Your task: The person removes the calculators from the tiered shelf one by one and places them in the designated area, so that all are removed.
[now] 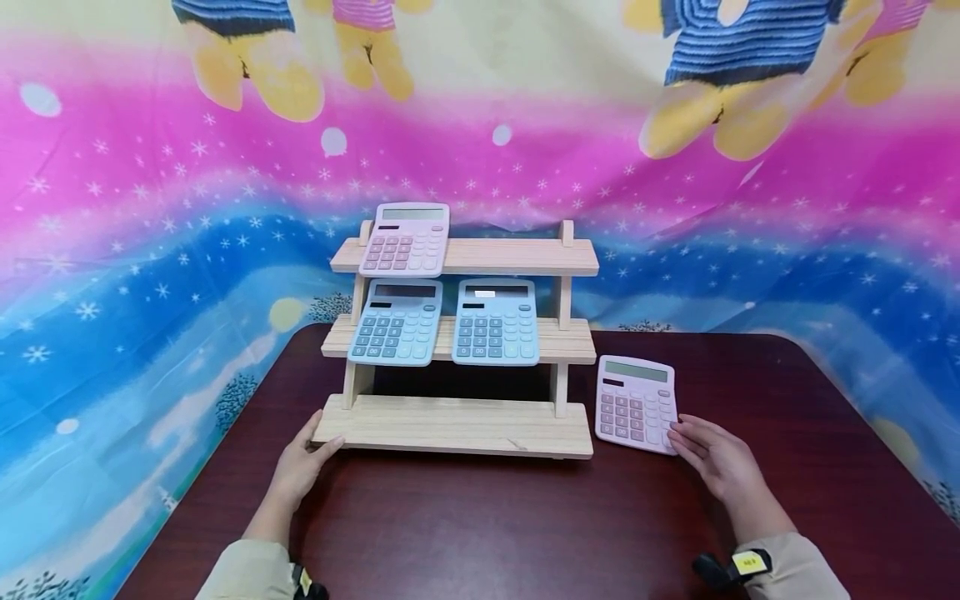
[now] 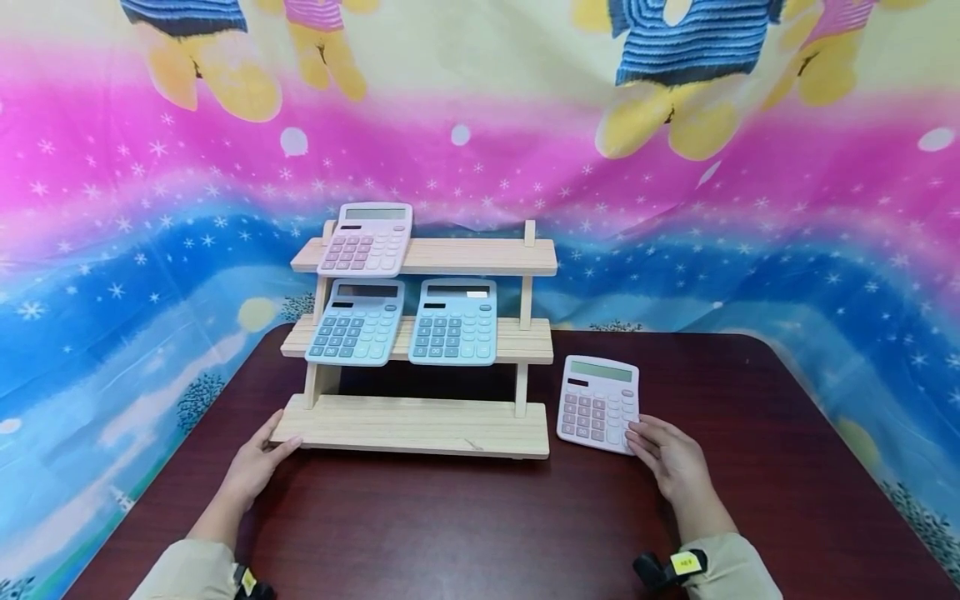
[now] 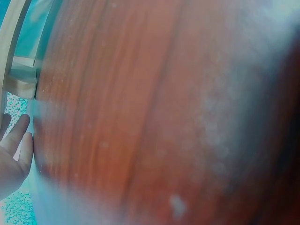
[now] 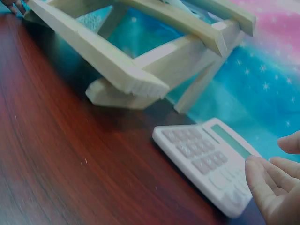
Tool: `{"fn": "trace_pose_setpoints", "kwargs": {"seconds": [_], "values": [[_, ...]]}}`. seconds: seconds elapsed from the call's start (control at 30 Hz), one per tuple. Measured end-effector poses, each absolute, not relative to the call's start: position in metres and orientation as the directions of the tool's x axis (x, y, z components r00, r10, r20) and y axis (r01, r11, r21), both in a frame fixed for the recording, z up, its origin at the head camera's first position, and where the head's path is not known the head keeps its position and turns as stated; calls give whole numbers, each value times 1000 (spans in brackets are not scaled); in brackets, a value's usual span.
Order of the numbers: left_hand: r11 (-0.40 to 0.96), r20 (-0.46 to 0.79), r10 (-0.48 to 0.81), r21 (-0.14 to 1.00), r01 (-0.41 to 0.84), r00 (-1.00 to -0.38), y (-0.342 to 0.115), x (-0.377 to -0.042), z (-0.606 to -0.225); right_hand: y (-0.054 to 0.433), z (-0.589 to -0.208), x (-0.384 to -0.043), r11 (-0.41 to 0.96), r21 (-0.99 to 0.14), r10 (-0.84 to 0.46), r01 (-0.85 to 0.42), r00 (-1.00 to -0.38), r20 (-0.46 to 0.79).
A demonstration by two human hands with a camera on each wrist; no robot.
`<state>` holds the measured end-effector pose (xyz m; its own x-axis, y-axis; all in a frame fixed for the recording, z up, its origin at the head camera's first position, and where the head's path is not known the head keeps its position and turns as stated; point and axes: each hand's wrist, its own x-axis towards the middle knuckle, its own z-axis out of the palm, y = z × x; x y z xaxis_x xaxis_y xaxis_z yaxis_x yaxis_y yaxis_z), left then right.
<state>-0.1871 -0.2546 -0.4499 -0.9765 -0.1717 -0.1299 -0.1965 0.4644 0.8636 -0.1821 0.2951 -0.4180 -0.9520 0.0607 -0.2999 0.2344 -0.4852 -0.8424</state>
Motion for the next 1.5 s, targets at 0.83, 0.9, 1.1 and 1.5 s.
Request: {"fn": "trace_pose_setpoints", "kwargs": {"seconds": [0.83,0.9,1.1,1.5], "values": [[462,-79,-167,874,-149,-983,-255,-187,-452,245,-371,-196,-574,-807,-146,139,-987,-66],[467,-50,-177,875,-129,-983,-255,-187,-455,241,-366,-198,-567,-813,-151,131,-987,-54],[457,-78,-174,877,-150,-982,-256,-187,-455,225,-351,-207,-566,-818,-178,107,-984,-6],[464,-103,-163,870,-169,-981,-256,-189,-452,194,-332,-222,-527,-845,-202,93,-979,18]]}}
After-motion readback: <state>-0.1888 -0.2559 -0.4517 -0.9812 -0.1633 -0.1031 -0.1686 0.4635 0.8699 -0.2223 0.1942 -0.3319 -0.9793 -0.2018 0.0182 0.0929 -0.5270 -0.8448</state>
